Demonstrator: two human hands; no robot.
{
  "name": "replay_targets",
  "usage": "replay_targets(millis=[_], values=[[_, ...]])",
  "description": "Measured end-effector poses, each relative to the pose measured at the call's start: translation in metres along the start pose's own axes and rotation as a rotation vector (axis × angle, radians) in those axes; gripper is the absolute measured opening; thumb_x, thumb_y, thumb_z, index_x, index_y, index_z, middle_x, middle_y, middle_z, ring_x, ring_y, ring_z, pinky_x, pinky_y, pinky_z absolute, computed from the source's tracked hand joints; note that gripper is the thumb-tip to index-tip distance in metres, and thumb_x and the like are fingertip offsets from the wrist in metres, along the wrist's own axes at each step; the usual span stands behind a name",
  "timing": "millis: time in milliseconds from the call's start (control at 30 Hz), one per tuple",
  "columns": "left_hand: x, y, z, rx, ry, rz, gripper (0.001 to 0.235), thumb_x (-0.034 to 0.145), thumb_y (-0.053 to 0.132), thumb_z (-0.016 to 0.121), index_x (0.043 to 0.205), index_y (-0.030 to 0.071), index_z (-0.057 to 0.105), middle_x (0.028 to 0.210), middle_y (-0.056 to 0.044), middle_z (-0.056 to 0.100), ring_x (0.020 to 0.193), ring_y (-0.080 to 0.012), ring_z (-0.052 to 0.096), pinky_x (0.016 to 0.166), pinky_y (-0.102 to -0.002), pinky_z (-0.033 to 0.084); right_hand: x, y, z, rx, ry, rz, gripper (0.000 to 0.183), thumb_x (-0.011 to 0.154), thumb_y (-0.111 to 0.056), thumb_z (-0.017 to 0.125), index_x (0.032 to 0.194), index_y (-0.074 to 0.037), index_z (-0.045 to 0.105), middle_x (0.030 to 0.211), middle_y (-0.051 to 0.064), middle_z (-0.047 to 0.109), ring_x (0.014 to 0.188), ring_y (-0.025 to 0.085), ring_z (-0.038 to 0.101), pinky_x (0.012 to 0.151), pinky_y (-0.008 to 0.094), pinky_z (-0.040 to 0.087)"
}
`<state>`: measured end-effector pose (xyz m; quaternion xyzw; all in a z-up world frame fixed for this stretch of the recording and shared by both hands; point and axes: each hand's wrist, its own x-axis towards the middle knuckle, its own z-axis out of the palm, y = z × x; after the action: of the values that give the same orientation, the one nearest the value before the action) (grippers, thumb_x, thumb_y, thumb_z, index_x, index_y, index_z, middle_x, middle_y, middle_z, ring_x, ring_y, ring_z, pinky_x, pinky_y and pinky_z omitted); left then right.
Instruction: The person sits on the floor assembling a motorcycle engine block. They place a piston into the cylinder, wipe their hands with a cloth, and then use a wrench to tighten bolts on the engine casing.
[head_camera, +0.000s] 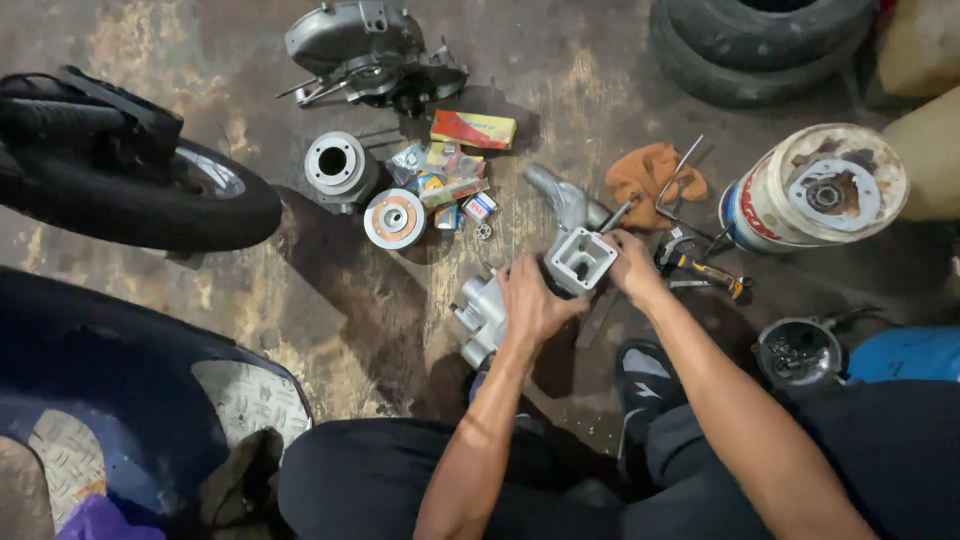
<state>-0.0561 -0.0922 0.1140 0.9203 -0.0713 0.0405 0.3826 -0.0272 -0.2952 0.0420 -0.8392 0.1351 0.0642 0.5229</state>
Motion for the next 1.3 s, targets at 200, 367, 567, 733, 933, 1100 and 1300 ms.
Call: replay_targets(millis=[200, 367, 567, 733, 933, 1100, 1300], values=[[0.007, 0.010, -0.015, -0.084, -0.048, -0.194, 0.088, 0.046, 0.044, 0.092, 0.115, 0.002, 0.056, 0.105, -0.020, 0.066, 0.108, -0.0362, 0.066, 0.113, -0.050, 0.034, 0.008, -0.031, -0.002, -0.066, -0.070, -0.054, 0.046, 0.107, -0.043, 0.053, 0.112, -0.001, 0.073, 0.108, 0.028, 0.072, 0.112, 0.048, 0.064, 0.096, 0.056, 0.049], [0.008, 0.001, -0.008, -0.157, -0.058, -0.318, 0.089, 0.045, 0.046, 0.089, 0.115, 0.001, 0.057, 0.103, -0.022, 0.068, 0.108, -0.0374, 0.068, 0.114, -0.047, 0.033, 0.030, -0.032, 0.005, -0.057, -0.118, -0.160, 0.048, 0.107, -0.041, 0.055, 0.106, 0.005, 0.070, 0.100, 0.034, 0.070, 0.106, 0.054, 0.065, 0.093, 0.057, 0.050], [0.010, -0.002, 0.008, -0.203, -0.051, -0.466, 0.096, 0.047, 0.055, 0.092, 0.119, 0.004, 0.055, 0.112, -0.026, 0.068, 0.116, -0.0411, 0.064, 0.115, -0.046, 0.033, 0.070, -0.017, 0.004, -0.068, -0.271, -0.266, 0.045, 0.104, -0.040, 0.061, 0.103, 0.003, 0.072, 0.103, 0.030, 0.072, 0.106, 0.050, 0.066, 0.093, 0.053, 0.050], [0.004, 0.004, 0.017, -0.233, -0.059, -0.512, 0.094, 0.047, 0.052, 0.094, 0.117, 0.003, 0.053, 0.113, -0.028, 0.068, 0.117, -0.0448, 0.063, 0.115, -0.050, 0.032, 0.070, -0.011, -0.004, -0.206, -0.365, -0.365, 0.035, 0.101, -0.032, 0.062, 0.103, 0.002, 0.073, 0.105, 0.032, 0.071, 0.104, 0.053, 0.065, 0.093, 0.055, 0.052], [0.001, 0.015, 0.017, -0.225, -0.040, -0.528, 0.098, 0.046, 0.056, 0.094, 0.115, 0.000, 0.053, 0.112, -0.031, 0.067, 0.116, -0.0467, 0.063, 0.115, -0.052, 0.032, 0.049, -0.023, -0.008, -0.126, -0.253, -0.045, 0.052, 0.097, -0.054, 0.065, 0.111, -0.005, 0.075, 0.112, 0.022, 0.075, 0.114, 0.042, 0.067, 0.097, 0.051, 0.051], [0.005, 0.030, 0.004, -0.191, -0.058, -0.518, 0.101, 0.048, 0.060, 0.093, 0.121, 0.004, 0.052, 0.114, -0.026, 0.068, 0.117, -0.0423, 0.063, 0.113, -0.053, 0.032, 0.056, 0.104, 0.029, 0.058, 0.082, 0.376, 0.070, 0.102, -0.070, 0.031, 0.137, -0.021, 0.066, 0.146, 0.014, 0.059, 0.141, 0.032, 0.049, 0.118, 0.048, 0.036], [0.007, 0.034, -0.002, -0.095, -0.080, -0.404, 0.097, 0.053, 0.058, 0.093, 0.122, 0.003, 0.053, 0.111, -0.027, 0.068, 0.111, -0.0446, 0.066, 0.109, -0.060, 0.035, 0.037, 0.188, 0.061, -0.165, -0.249, 0.248, 0.063, 0.114, -0.050, 0.030, 0.147, -0.004, 0.057, 0.156, 0.026, 0.048, 0.154, 0.041, 0.028, 0.124, 0.061, -0.008]])
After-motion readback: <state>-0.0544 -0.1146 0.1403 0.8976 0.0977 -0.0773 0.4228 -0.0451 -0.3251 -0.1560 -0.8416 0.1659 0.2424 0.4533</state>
